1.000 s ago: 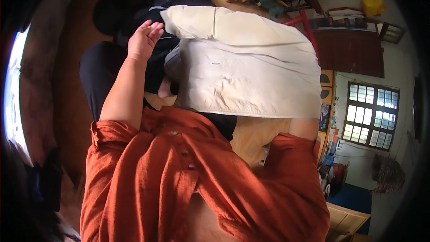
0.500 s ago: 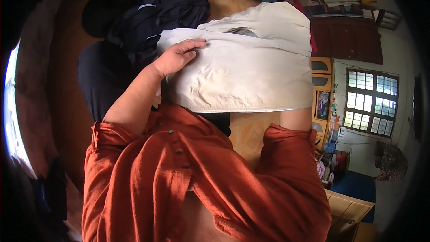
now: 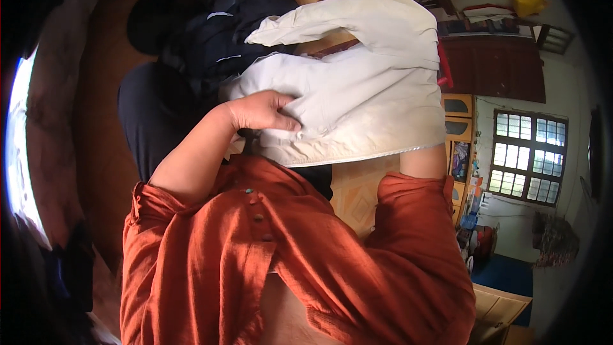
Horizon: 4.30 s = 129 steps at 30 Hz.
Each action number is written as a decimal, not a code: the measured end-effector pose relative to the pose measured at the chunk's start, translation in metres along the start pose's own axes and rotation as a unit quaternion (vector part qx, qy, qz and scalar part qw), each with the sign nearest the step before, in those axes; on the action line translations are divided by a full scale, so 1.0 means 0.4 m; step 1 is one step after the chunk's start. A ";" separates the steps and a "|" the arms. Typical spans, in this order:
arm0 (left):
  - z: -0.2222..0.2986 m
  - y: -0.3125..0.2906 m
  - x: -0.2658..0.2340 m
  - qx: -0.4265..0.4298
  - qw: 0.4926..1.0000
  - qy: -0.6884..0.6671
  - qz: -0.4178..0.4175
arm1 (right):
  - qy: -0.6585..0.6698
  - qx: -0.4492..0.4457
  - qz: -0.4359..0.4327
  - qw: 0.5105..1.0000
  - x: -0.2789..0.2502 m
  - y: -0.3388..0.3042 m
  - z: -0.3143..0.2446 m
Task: The person folds clothes including a black t-shirt, a white shirt, beige shorts, and black pants by hand on their lap and places them on a chair.
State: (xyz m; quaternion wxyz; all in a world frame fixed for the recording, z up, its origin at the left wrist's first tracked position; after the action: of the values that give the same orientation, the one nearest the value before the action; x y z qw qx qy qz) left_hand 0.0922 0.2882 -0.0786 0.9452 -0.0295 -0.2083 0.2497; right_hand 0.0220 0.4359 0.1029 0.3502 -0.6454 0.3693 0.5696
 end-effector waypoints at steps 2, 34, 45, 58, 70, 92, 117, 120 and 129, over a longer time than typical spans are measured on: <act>-0.046 0.015 0.016 -0.022 0.997 -0.012 -0.076 | -0.007 -0.014 0.002 1.000 0.026 0.019 -0.007; -0.174 -0.023 -0.224 0.248 0.797 -0.516 0.191 | 0.101 0.086 -0.032 0.991 0.415 -0.202 -0.042; -0.035 -0.065 0.009 0.144 0.985 0.090 0.023 | 0.096 0.016 -0.022 0.995 0.464 -0.084 -0.064; -0.190 -1.140 -0.078 0.265 0.488 -0.016 0.832 | -0.182 -0.012 -0.054 0.982 0.515 0.173 0.235; -0.136 -1.716 -0.082 0.527 0.153 -0.222 0.806 | -0.050 -0.132 -0.156 0.978 0.700 0.145 0.040; -0.368 -1.367 -0.227 0.473 0.284 -0.413 0.724 | -0.068 -0.254 -0.063 0.963 0.715 0.167 -0.119; -0.138 -0.593 0.139 0.278 0.786 0.314 0.454 | 0.808 0.154 -0.274 0.499 0.646 0.013 -0.367; -0.138 -0.618 0.109 0.260 0.721 0.285 0.576 | 0.814 0.157 -0.245 0.503 0.647 -0.007 -0.342; -0.167 -0.578 0.067 0.149 0.694 0.341 0.616 | 0.471 0.057 -0.046 0.879 0.625 -0.026 -0.272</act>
State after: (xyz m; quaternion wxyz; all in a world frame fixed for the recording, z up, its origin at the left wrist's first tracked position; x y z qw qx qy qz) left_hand 0.2470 0.1023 -0.0923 0.5774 -0.0936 0.2333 0.7768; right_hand 0.1027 0.3266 -0.1339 0.1970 -0.8325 0.4927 0.1595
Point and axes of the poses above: each hand's wrist, its own y-axis towards the middle knuckle, its own x-axis out of the palm, z = x × y, the point moved 1 cm from there along y, towards the middle knuckle, and after that the axes turned 15 degrees about -y, right-handed, at the moved point
